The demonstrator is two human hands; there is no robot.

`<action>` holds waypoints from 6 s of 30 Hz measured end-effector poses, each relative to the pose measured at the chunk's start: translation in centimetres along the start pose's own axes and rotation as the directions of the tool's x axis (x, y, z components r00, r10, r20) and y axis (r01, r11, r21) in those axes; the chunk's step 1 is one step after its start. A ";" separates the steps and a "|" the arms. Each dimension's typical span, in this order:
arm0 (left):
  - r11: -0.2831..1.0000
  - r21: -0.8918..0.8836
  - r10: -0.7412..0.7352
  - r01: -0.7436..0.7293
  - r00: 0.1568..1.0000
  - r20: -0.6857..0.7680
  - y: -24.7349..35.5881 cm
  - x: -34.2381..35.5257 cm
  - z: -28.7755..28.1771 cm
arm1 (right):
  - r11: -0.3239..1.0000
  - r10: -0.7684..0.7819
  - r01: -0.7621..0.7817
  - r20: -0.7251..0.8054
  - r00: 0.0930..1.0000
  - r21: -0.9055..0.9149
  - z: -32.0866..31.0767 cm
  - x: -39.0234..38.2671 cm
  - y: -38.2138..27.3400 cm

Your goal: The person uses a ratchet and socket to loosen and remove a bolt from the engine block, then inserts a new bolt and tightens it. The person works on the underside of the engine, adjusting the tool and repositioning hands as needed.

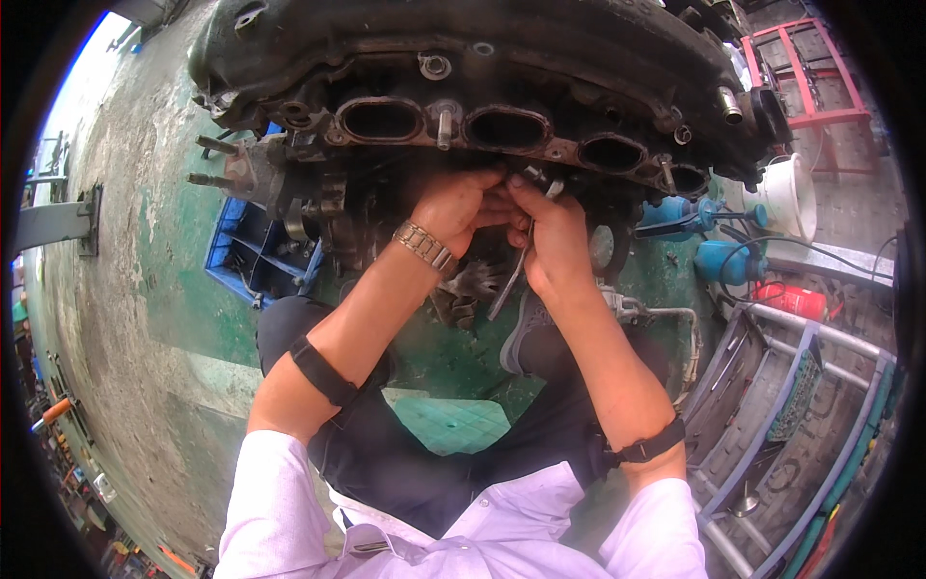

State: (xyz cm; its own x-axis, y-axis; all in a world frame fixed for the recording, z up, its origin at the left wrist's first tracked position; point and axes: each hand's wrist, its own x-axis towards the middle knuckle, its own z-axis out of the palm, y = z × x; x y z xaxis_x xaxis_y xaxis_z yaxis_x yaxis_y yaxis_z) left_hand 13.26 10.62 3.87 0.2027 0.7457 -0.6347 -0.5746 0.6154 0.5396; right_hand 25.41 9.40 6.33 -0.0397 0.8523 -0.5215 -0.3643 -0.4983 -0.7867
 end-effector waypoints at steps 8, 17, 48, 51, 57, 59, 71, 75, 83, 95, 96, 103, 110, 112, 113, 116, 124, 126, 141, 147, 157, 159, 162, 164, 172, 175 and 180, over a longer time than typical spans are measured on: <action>1.000 0.008 -0.001 0.001 1.000 -0.007 -0.1 0.1 0.0 | 1.000 -0.004 0.004 0.002 1.000 -0.025 0.7 -0.6 -0.8; 1.000 -0.019 0.019 -0.020 0.999 -0.028 0.0 -0.1 0.3 | 0.996 -0.065 0.064 -0.015 0.998 -0.060 0.3 -0.2 0.0; 0.963 0.253 0.053 -0.089 0.988 0.143 0.6 0.0 -0.3 | 0.997 -0.008 0.007 -0.007 1.000 -0.083 -0.3 0.5 -0.6; 0.960 0.260 0.063 -0.102 0.986 0.153 0.7 -0.1 -0.4 | 0.994 0.014 -0.015 -0.007 1.000 -0.104 -0.4 0.7 -0.3; 0.979 0.183 0.063 -0.088 0.988 0.138 0.7 0.0 -0.7 | 0.994 -0.050 0.052 0.027 0.998 -0.095 -0.7 1.2 -0.1; 0.973 0.209 0.062 -0.093 0.987 0.150 0.6 0.2 -0.7 | 0.999 -0.028 0.029 0.052 0.998 -0.029 -0.8 1.1 -0.2; 0.970 0.237 0.044 -0.063 0.995 0.084 0.9 0.1 -0.2 | 0.997 0.032 -0.032 -0.007 0.999 -0.076 -0.5 0.9 -0.4; 0.971 0.216 0.081 -0.102 0.991 0.107 0.8 0.0 -0.1 | 0.992 -0.045 0.046 0.009 0.999 -0.117 -0.6 0.8 -0.1; 0.969 0.241 0.040 -0.054 0.997 0.062 1.0 0.0 0.1 | 0.994 0.021 -0.014 0.063 0.998 -0.107 -0.9 1.1 -0.3; 0.968 0.246 0.033 -0.049 0.997 0.067 1.1 -0.1 0.2 | 0.998 0.048 -0.049 0.027 0.998 0.026 -0.8 0.9 -0.2; 0.967 0.250 0.028 -0.042 0.998 0.058 1.1 0.0 0.1 | 0.999 0.046 -0.047 0.035 0.998 0.006 -0.8 1.0 -0.1; 0.978 0.199 0.053 -0.068 0.996 0.078 0.7 0.1 0.0 | 0.995 0.021 -0.016 0.044 0.999 -0.094 -0.9 1.3 0.1; 0.977 0.204 0.041 -0.055 0.996 0.074 0.8 0.0 0.1 | 0.999 0.018 -0.017 0.031 0.999 -0.047 -0.8 1.2 0.3; 0.978 0.200 0.052 -0.066 0.996 0.077 0.7 0.0 0.1 | 0.995 0.000 0.002 0.021 1.000 -0.101 -0.8 1.3 0.3; 0.977 0.198 0.058 -0.072 0.995 0.076 0.6 0.0 0.1 | 0.992 -0.014 0.017 0.025 1.000 -0.124 -0.8 1.3 0.3; 0.974 0.212 0.061 -0.074 0.996 0.066 0.6 0.1 0.1 | 0.998 0.065 -0.065 0.069 0.995 -0.009 -0.8 1.3 -0.1; 0.981 0.193 -0.009 0.016 0.999 -0.038 0.8 -0.5 0.1 | 0.995 0.037 -0.043 -0.065 0.997 -0.090 -0.3 -0.1 -1.2; 0.976 0.213 -0.028 0.052 0.993 -0.116 0.8 -0.8 0.1 | 0.988 0.020 -0.030 -0.068 0.998 -0.150 -1.0 0.2 -1.4; 0.994 0.110 0.010 -0.021 0.996 0.094 0.1 -1.5 -0.1 | 0.730 -0.401 0.359 0.060 0.914 -0.582 -3.9 0.4 -2.3; 0.963 0.269 0.071 -0.037 0.991 -0.116 -0.2 -0.7 0.3 | 0.751 -0.405 0.385 0.087 0.910 -0.536 -4.2 -0.3 -3.0; 0.998 0.047 -0.038 0.037 0.999 0.024 -0.1 -1.3 1.4 | 0.740 -0.341 0.318 0.077 0.937 -0.593 -4.4 -0.2 -3.5; 0.998 0.044 -0.035 0.034 0.999 0.023 -0.2 -1.2 1.2 | 0.713 -0.348 0.329 0.096 0.933 -0.619 -4.3 -0.6 -3.7; 0.990 0.131 0.048 -0.046 0.999 -0.014 -0.4 -0.9 0.5 | 0.699 -0.365 0.351 0.111 0.924 -0.623 -4.1 -1.0 -3.9; 0.957 0.282 0.088 -0.067 0.994 -0.061 -0.4 -0.5 0.3 | 0.695 -0.382 0.361 0.106 0.918 -0.621 -4.0 -1.0 -3.9; 0.998 0.050 -0.050 0.049 0.999 0.015 -0.2 -1.4 0.9 | 0.717 -0.384 0.347 0.072 0.920 -0.604 -4.2 -0.7 -3.9; 0.998 0.034 -0.045 0.044 0.999 0.013 -0.1 -1.2 0.7 | 0.726 -0.355 0.316 0.061 0.933 -0.611 -4.1 -0.8 -3.8; 0.957 0.253 0.150 -0.143 0.989 -0.008 -0.5 -0.4 -0.3 | 0.712 -0.403 0.364 0.075 0.912 -0.600 -3.9 -0.8 -3.8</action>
State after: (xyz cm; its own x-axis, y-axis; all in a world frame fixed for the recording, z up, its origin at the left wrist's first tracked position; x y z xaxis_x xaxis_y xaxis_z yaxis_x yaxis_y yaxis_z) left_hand 13.25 9.96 3.70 0.1082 0.8275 -0.5509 -0.3784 0.5467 0.7470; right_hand 30.43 10.02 8.45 0.0405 0.9902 -0.1338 0.2842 -0.1398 -0.9485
